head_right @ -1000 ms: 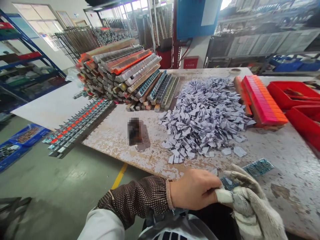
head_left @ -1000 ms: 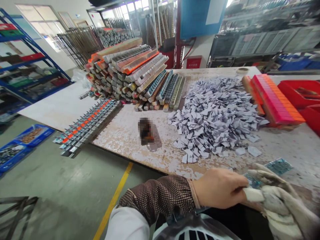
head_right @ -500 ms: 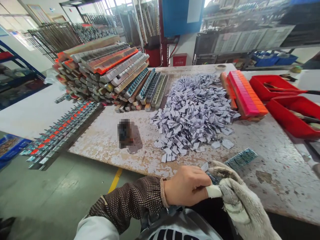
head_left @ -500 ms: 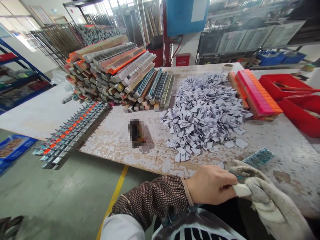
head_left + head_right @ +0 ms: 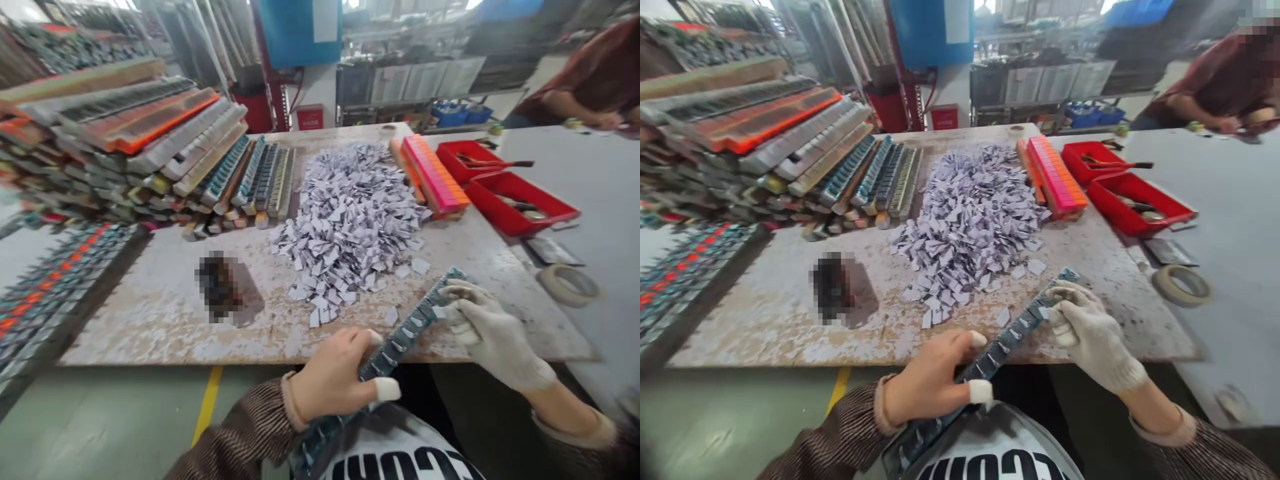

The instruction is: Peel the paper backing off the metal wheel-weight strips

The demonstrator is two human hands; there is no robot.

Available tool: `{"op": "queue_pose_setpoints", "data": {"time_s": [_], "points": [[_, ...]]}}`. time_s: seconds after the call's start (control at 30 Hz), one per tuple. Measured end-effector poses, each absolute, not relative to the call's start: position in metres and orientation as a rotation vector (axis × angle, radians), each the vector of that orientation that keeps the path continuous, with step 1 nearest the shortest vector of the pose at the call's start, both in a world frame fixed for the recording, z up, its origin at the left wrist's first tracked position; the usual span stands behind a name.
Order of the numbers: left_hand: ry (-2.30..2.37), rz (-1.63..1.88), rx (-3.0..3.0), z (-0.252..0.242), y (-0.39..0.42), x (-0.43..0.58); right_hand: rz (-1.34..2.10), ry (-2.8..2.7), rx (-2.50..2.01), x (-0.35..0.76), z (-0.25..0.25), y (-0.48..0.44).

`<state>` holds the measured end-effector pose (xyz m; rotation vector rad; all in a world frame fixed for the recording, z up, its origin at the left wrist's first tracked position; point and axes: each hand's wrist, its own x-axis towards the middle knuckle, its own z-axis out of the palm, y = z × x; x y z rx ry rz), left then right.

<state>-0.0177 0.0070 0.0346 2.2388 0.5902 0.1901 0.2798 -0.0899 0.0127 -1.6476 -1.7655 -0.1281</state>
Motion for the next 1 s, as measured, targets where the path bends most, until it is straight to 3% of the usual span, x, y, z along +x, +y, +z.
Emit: {"op": "queue_pose_setpoints", "data": {"time_s": [0.2, 0.53, 0.87, 1.0], "points": [[0.565, 0.015, 2.209, 0.033, -0.003, -0.039, -0.325, -2.000, -1.717, 0.283, 0.003, -0.085], [0.563, -0.031, 2.207, 0.025, -0.004, -0.036, -0.271, -2.206, -1.698, 0.280, 0.004, -0.065], [0.548, 0.049, 2.260, 0.027, 0.012, -0.026, -0.222, -2.178, -1.634, 0.285, -0.012, -0.056], [0.693, 0.206, 2.623, 0.029, 0.037, 0.016, -0.230, -2.037, -1.633, 0.287, -0.025, -0.067]]}}
